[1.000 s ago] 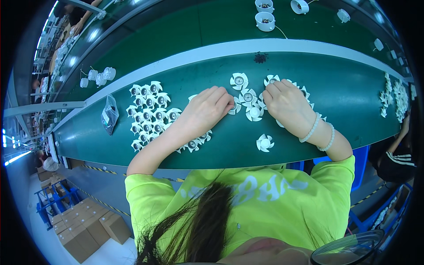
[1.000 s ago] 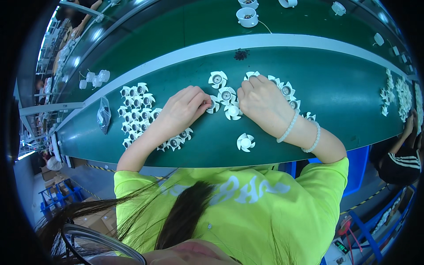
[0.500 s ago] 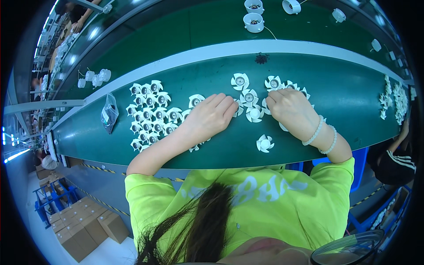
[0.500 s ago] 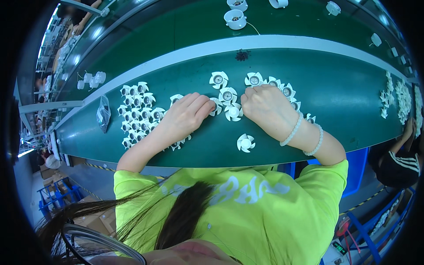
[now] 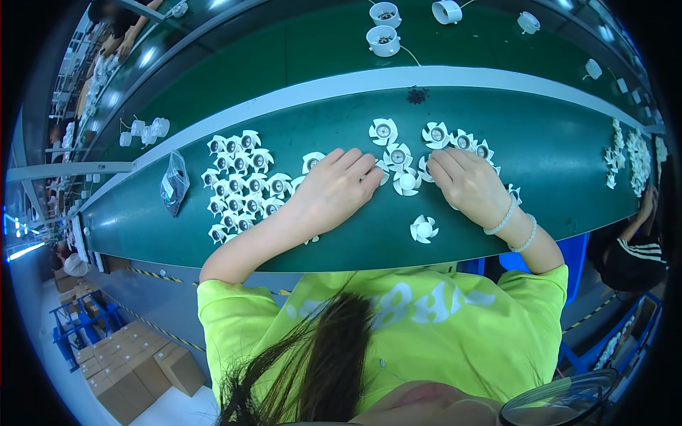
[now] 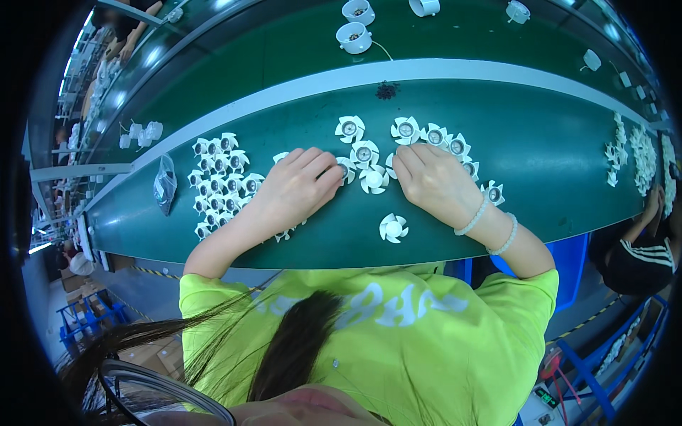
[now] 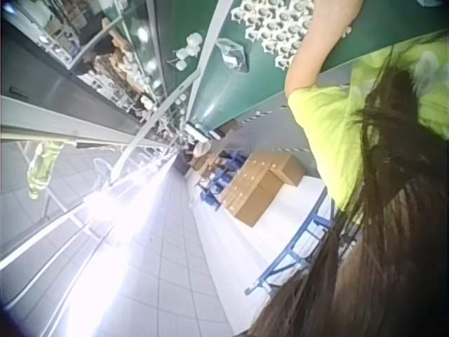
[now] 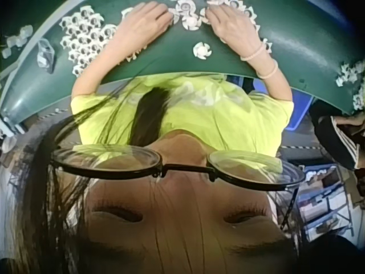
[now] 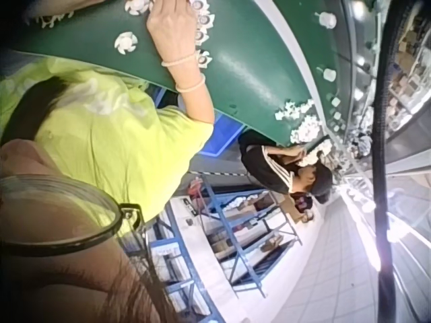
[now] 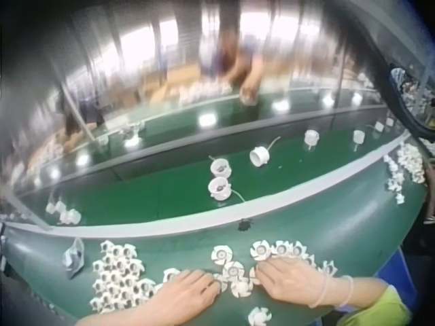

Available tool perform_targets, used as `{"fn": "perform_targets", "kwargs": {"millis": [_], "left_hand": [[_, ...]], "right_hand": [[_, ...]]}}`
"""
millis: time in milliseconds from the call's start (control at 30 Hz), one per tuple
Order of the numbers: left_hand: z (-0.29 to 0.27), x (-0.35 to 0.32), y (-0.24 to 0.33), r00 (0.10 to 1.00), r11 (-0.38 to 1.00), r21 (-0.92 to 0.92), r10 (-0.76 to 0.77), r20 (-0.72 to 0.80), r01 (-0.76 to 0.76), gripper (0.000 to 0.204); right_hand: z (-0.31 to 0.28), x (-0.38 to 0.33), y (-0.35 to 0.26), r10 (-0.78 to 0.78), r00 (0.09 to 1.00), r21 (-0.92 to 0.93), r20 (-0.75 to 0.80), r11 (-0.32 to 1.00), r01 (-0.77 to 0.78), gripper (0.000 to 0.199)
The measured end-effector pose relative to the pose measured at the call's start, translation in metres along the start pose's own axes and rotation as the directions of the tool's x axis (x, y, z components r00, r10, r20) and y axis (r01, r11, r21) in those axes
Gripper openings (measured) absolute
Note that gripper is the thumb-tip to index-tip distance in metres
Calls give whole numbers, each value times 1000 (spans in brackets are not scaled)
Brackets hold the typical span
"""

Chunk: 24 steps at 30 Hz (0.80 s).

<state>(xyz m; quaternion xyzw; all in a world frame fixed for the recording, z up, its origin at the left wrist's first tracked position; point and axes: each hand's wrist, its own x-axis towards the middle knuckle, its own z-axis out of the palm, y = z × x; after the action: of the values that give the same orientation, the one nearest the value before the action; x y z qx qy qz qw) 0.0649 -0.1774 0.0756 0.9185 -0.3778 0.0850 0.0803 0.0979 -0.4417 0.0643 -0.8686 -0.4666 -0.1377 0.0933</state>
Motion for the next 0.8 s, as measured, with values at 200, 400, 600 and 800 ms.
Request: {"fn": "perform_targets", "kwargs": {"millis": [200, 400, 600, 800], "left_hand": [[0, 13, 1, 999, 996, 84, -29, 41, 25, 11], [-2, 13, -1, 1000, 999, 34, 2, 23, -3, 8], [-10, 13, -24, 994, 993, 97, -70, 86, 62, 5], [-21, 17, -72, 971, 968, 175, -202, 130, 178, 6]], "right_hand": [[2, -9, 2, -13, 1000, 4, 1, 1000, 13, 22], [0, -17, 8, -31, 997, 114, -67, 993, 39, 22], [-11, -13, 10, -48, 999, 167, 5, 985, 46, 18], [-9, 9, 12, -81, 986, 71, 149, 995, 71, 12]]}}
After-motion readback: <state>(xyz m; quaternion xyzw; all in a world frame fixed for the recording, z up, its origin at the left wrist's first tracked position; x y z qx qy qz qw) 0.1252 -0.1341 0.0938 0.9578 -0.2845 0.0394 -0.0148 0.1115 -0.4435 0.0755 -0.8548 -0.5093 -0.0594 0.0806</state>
